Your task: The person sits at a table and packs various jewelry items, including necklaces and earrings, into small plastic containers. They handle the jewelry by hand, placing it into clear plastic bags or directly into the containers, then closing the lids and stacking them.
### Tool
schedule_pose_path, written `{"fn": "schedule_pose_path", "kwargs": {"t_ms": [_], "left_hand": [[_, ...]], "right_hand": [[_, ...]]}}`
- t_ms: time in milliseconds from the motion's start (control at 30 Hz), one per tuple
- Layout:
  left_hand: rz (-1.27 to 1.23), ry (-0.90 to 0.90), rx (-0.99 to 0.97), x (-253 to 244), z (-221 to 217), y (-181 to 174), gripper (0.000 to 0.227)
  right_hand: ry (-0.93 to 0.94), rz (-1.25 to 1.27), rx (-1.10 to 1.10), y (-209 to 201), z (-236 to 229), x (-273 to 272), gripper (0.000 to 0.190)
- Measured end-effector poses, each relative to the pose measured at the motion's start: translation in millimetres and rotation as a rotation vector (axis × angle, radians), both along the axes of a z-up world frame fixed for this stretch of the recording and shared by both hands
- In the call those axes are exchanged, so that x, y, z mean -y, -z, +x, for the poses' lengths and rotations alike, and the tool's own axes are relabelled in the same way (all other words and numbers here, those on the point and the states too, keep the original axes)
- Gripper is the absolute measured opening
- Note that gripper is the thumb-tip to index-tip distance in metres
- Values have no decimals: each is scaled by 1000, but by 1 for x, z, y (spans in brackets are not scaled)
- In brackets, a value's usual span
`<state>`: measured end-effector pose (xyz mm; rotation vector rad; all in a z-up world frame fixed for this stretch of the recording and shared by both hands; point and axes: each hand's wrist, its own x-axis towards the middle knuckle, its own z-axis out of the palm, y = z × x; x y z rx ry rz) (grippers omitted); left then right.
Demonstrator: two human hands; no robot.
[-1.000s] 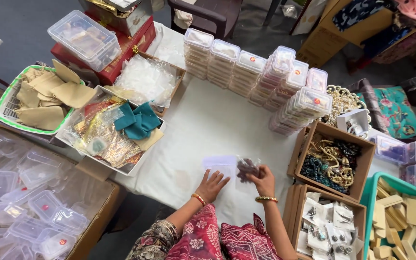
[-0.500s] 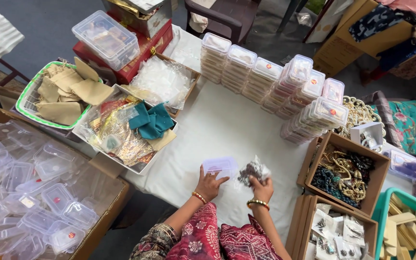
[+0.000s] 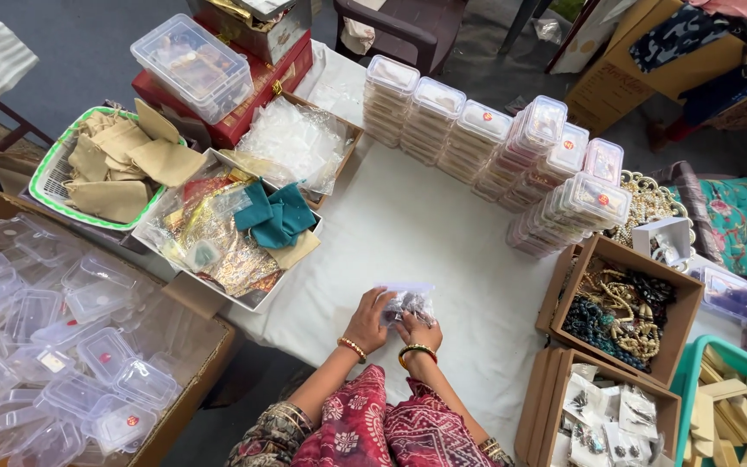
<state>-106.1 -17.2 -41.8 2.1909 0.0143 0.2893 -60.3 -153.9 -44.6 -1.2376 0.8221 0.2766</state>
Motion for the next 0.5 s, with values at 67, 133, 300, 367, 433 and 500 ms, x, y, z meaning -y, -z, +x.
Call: {"fn": "schedule_pose_path", "kwargs": {"t_ms": [67,133,300,367,433,500], "left_hand": [[40,40,1,-3,-4,6,68],[79,80,5,-5,-6,1,60],[228,136,65,1,-4,-4,48],[284,142,98,1,1,-3,45],[326,138,124,8,0,5,41],[350,107,141,13,-1,19,31]], "right_hand": [[38,72,9,24,3,4,39],[77,143,21,42,5,8,40],[-227,195,-20,62,11,37,55],[-275,11,117,55,9,57,58],[-331,-185,245,29,-2,73,62],[-629,-773,731,-14,-19,74,43]]}}
